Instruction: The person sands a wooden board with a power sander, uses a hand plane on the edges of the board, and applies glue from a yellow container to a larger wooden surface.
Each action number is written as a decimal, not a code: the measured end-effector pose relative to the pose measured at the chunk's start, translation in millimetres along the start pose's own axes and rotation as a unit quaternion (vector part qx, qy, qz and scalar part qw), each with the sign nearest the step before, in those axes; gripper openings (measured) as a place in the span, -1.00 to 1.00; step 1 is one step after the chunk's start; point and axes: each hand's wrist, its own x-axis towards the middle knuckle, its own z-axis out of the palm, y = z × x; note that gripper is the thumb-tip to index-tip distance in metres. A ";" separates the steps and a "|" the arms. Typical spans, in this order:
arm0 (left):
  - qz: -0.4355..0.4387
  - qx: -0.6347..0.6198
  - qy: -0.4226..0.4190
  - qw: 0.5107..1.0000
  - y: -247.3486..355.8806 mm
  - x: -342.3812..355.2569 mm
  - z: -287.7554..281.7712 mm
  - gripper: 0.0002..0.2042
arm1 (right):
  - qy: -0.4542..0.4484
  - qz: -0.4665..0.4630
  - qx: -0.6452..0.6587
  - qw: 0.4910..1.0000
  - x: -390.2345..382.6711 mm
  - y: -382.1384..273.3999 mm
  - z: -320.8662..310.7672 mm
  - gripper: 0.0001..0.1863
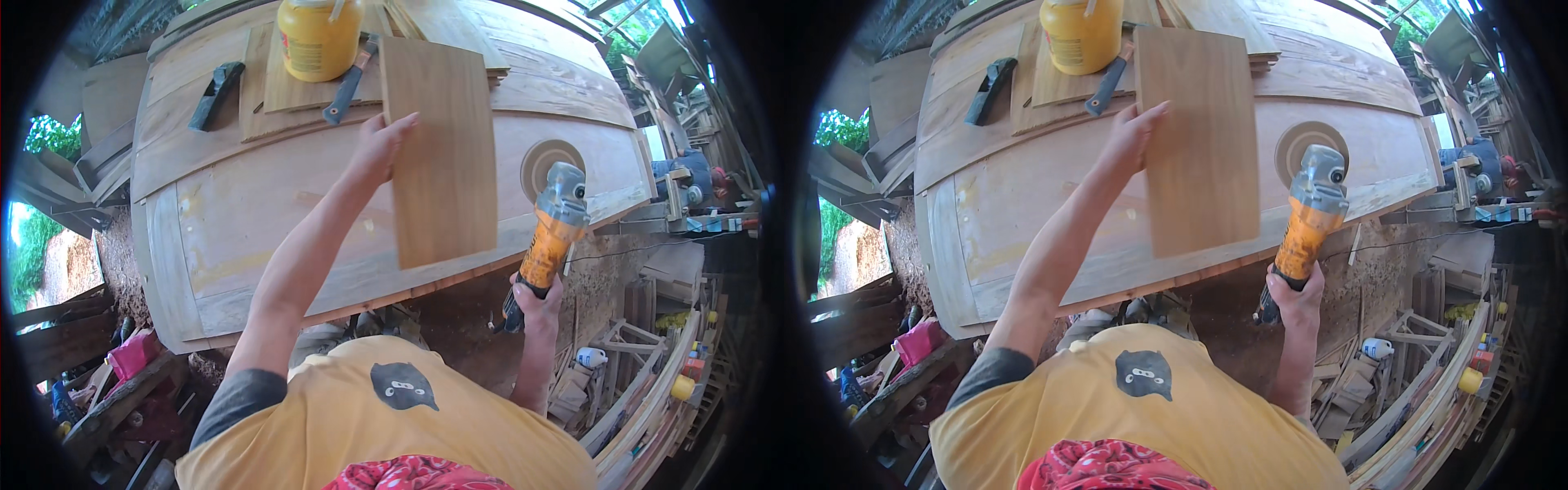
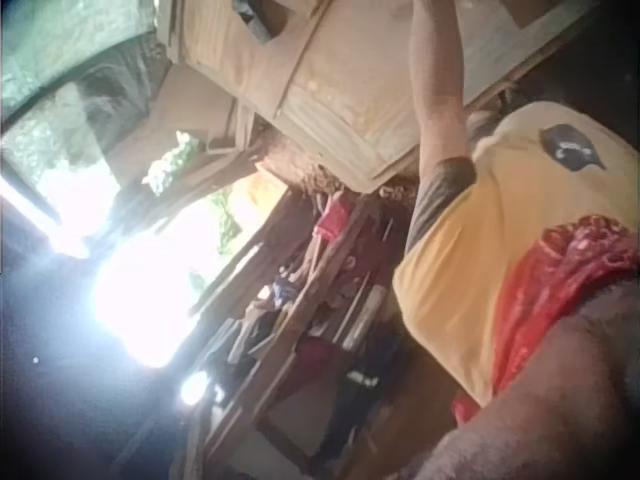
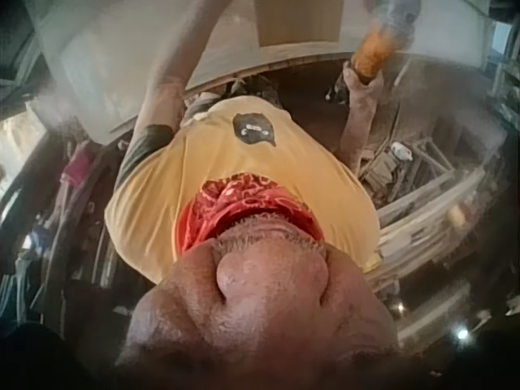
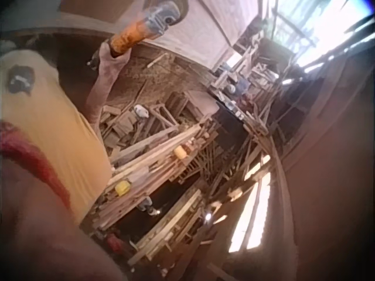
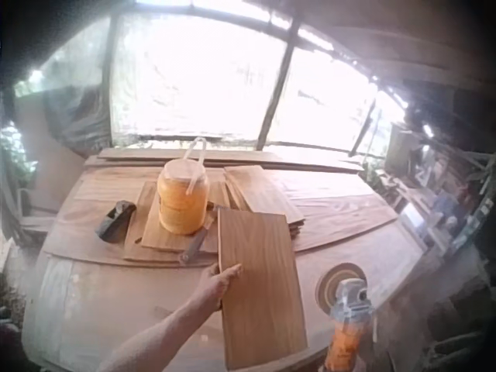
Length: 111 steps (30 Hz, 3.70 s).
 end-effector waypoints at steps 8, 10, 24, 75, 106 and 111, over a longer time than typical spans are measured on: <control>0.013 0.131 -0.024 0.991 -60.5 83.6 -7.4 -0.75 | -0.032 -0.037 -0.033 0.998 7.9 6.1 7.3 -0.48; 0.089 0.162 0.009 0.983 -56.4 12.5 -40.9 -0.76 | -0.075 -0.067 -0.120 0.988 17.6 2.1 24.7 -0.47; 0.204 -0.270 0.261 0.904 76.4 -330.0 -249.7 -0.53 | -0.616 -0.180 -0.294 0.709 -71.9 -35.6 456.5 -0.43; 0.126 -0.217 0.351 0.902 156.2 -201.6 -380.8 -0.68 | -0.555 -0.045 -0.387 0.735 -7.5 -51.7 625.0 -0.45; 0.173 -0.252 0.366 0.879 139.6 -221.2 -362.2 -0.64 | -0.615 0.001 -0.398 0.680 -5.5 -47.2 608.8 -0.43; 0.157 -0.239 0.443 0.850 112.1 -280.1 -337.3 -0.64 | -0.655 -0.056 -0.411 0.631 -48.8 -31.0 584.0 -0.33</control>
